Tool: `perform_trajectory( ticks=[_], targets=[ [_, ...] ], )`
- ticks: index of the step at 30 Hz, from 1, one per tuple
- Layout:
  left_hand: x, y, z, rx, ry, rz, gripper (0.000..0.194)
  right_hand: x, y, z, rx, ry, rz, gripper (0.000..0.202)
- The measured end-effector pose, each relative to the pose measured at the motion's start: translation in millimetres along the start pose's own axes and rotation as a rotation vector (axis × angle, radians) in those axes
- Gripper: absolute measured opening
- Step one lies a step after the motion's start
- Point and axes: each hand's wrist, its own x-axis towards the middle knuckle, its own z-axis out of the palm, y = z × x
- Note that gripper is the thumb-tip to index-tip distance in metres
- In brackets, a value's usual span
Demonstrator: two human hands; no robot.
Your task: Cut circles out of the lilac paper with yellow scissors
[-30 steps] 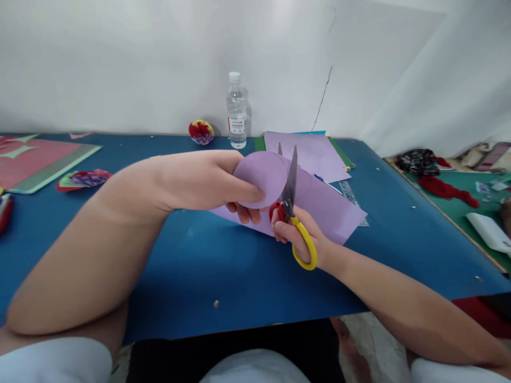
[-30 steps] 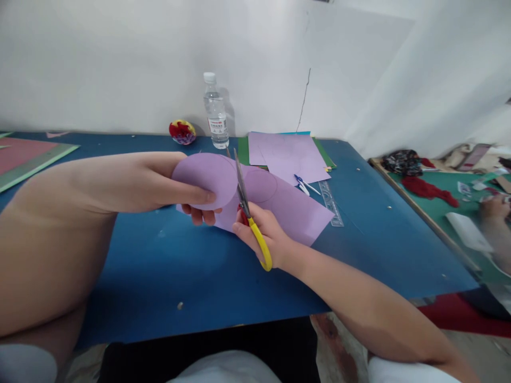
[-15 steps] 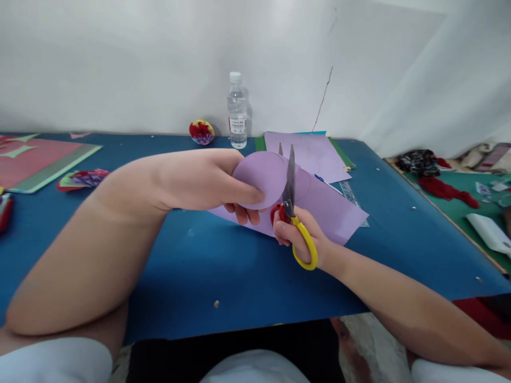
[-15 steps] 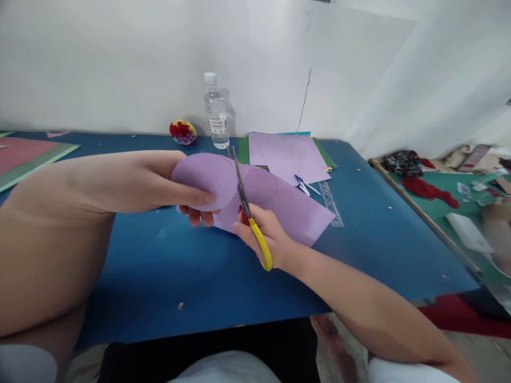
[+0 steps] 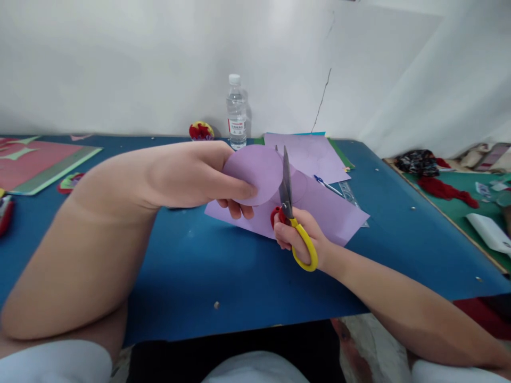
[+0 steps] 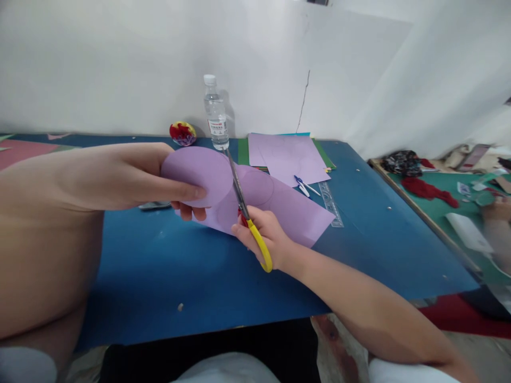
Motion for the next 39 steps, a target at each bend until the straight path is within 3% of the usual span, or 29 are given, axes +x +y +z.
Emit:
perform_trajectory(
  ticks=[11, 16, 19, 39],
  targets=[
    [2.5, 9.4, 7.7, -0.08, -0.159, 0.046, 0.027, -0.4, -0.7, -1.2, 0.0, -0.003, 0.02, 0.035],
    [2.6, -0.5, -0.3, -0.02, -0.095, 0.057, 0.025, -0.9, -0.3, -1.4, 0.007, -0.007, 0.017, 0.036],
    [0.9, -4.6, -4.3, 0.022, -0.113, 0.076, 0.031, -1.3, -1.2, -0.1, -0.006, 0.0, 0.018, 0.038],
    [-3.5, -2.0, -9.8, 0.011, -0.098, -0.007, 0.034, -2.7, 1.6, 0.0, -0.016, 0.018, 0.049, 0.043]
  ],
)
